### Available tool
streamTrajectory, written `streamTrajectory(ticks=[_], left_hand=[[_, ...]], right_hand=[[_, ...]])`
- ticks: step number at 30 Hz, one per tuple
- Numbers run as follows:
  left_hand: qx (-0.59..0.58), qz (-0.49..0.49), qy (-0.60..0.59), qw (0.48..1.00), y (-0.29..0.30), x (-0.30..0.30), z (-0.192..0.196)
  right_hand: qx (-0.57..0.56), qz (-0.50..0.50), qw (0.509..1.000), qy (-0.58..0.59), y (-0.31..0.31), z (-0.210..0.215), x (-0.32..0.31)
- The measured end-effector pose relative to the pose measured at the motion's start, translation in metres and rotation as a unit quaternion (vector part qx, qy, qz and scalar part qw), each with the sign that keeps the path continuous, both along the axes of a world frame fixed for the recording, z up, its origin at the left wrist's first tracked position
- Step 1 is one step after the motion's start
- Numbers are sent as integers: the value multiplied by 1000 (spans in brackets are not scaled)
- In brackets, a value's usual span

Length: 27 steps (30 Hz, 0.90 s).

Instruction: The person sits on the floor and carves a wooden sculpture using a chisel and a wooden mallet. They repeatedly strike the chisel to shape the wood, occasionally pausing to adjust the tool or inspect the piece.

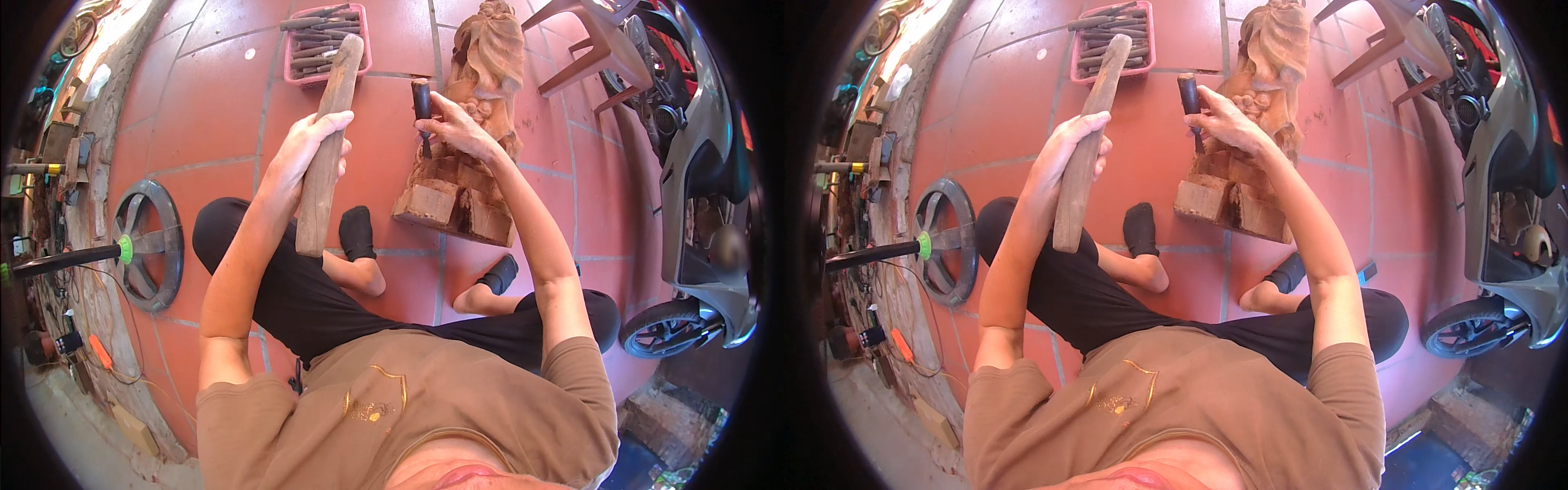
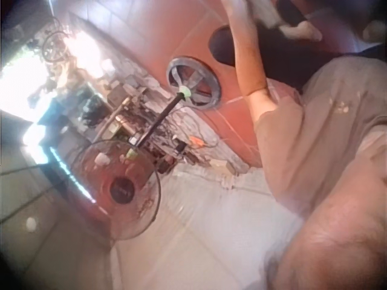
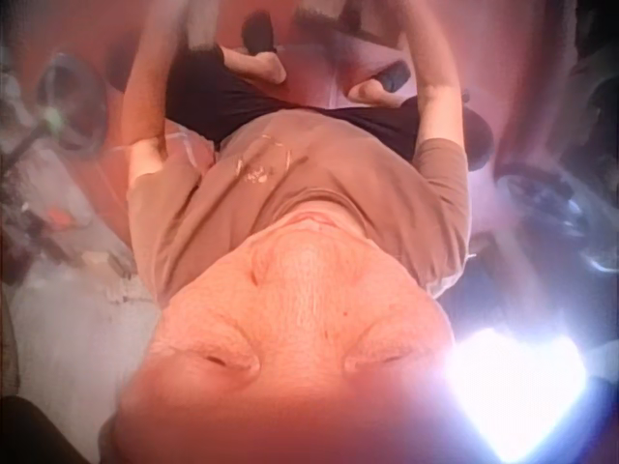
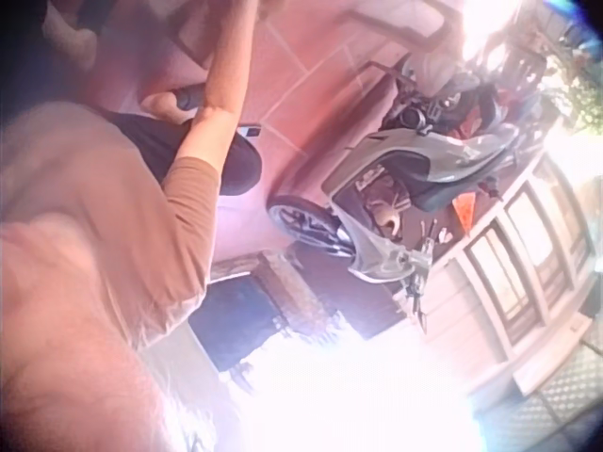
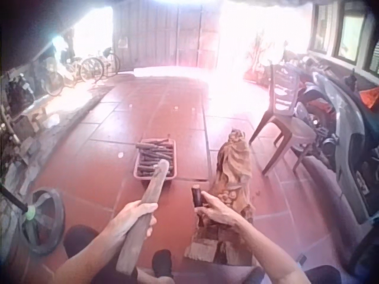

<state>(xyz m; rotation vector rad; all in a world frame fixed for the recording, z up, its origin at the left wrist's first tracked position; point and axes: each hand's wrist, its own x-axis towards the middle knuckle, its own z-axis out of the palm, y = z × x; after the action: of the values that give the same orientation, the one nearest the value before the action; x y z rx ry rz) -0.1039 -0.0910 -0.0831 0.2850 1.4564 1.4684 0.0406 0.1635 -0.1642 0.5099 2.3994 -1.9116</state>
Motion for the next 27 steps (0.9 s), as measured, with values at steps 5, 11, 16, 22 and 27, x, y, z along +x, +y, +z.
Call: streamTrajectory(ticks=[5, 11, 16, 22, 27], left_hand=[[-1, -9, 3, 1000, 5, 2, -2], [-3, -5, 6, 1000, 4, 2, -5], [-7, 10, 7, 1000, 2, 4, 0], [-3, 5, 3, 1000, 3, 2, -1], [5, -7, 9, 1000, 5, 4, 3]], right_hand=[[45, 33, 998, -40, 1, -8, 3], [84, -4, 996, 8, -7, -5, 12], [-11, -36, 998, 59, 22, 2, 21], [-67, -34, 997, 34, 18, 19, 23], [25, 20, 999, 2, 4, 4, 11]])
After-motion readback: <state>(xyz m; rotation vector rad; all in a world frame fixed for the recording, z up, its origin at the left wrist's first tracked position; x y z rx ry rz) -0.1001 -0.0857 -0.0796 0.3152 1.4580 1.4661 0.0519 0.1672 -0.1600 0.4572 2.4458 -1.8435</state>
